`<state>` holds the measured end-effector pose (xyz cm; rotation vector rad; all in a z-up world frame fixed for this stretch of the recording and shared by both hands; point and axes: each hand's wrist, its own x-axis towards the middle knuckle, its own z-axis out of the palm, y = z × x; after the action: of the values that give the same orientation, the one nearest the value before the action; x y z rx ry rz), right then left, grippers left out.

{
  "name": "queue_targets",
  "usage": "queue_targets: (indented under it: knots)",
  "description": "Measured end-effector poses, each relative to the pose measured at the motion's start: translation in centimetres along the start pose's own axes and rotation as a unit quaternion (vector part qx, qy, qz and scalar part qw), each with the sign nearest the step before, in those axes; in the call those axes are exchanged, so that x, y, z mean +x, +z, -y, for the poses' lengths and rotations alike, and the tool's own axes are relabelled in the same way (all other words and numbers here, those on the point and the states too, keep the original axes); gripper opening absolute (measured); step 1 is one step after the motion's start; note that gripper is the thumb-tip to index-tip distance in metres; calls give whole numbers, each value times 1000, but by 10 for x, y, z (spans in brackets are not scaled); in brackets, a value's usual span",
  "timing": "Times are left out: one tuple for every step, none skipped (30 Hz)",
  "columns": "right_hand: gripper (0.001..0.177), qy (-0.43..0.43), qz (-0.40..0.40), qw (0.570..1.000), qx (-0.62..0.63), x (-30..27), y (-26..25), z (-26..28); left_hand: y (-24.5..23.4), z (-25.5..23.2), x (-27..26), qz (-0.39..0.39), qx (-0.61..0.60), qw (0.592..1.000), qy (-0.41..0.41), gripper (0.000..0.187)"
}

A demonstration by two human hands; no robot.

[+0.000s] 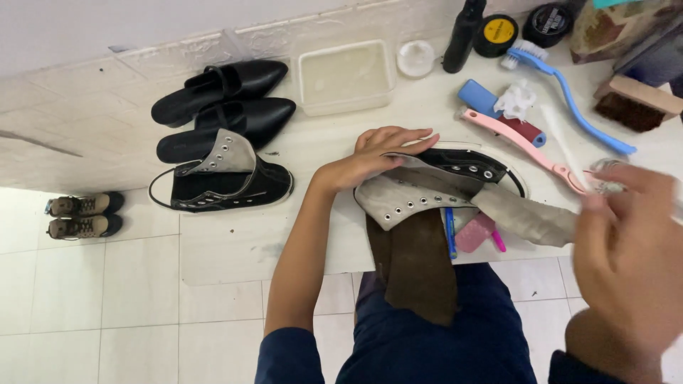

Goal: The person scrubs a black and white high-top sneaker using a toothbrush and a cloth. They dip the toothbrush into a container of water and scrub the shoe's upper and sole, then wipe the shoe with a cloth.

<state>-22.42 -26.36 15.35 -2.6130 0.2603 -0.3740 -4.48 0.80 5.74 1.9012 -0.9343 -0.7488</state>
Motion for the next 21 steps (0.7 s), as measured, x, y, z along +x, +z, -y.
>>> queue_targets:
  knots:
    - [28, 0, -3, 1000, 1, 24, 7, 15, 0, 1, 0, 0, 3, 1000, 2, 61]
    - [22, -44, 48, 987, -149, 47, 13, 31, 1, 2, 0, -1, -1, 1000, 6, 61]
    - [24, -84, 100, 947, -294, 70, 20, 47, 1, 4, -2, -2, -6, 1000, 9, 60]
    - [24, -85, 98, 947, -292, 97, 39, 51, 2, 6, 0, -3, -3, 1000, 9, 60]
    - [16, -155, 83, 932, -316, 124, 58, 56, 2, 8, 1, -6, 0, 1000, 20, 60]
    - [15, -224, 67, 912, -337, 151, 77, 61, 2, 10, 2, -9, 4, 999, 31, 60]
    - [15, -225, 62, 912, -338, 173, 97, 66, 3, 10, 1, -11, 7, 999, 33, 60]
    - [21, -194, 104, 912, -345, 195, 117, 71, 4, 11, 1, -12, -8, 999, 34, 60]
    - [27, -163, 143, 910, -353, 219, 135, 79, 3, 11, 1, -16, -22, 999, 36, 60]
    - [27, -165, 137, 910, -353, 230, 152, 78, 2, 8, 2, -19, -18, 999, 39, 60]
    - [16, -162, 147, 909, -354, 240, 169, 78, 3, 7, 2, -20, -14, 999, 22, 62]
    - [15, -159, 156, 908, -354, 251, 188, 77, 3, 6, 2, -22, -11, 1000, 5, 63]
    - [15, -161, 154, 908, -354, 255, 198, 75, 3, 7, 1, -24, -10, 1000, 5, 63]
    - [12, -142, 164, 913, -346, 261, 209, 72, 3, 7, 0, -22, -13, 1000, 9, 63]
    - [13, -121, 174, 917, -338, 265, 220, 68, 3, 8, 0, -19, -18, 1000, 13, 62]
    - [13, -121, 174, 917, -338, 263, 217, 69, 2, 6, 0, -19, -18, 1000, 14, 62]
    - [16, -122, 181, 914, -343, 259, 215, 69, 2, 5, 0, -18, -8, 1000, 4, 62]
    - [21, -122, 188, 911, -347, 255, 214, 68, 3, 3, 0, -17, 1, 1000, -6, 62]
    - [21, -121, 191, 910, -348, 246, 201, 65, 2, 1, -1, -15, -3, 1000, -7, 62]
    - [22, -168, 147, 923, -314, 238, 189, 63, 1, -1, -2, -12, 9, 1000, -7, 62]
    - [24, -213, 101, 931, -280, 230, 175, 61, 0, -3, -2, -9, 21, 1000, -5, 62]
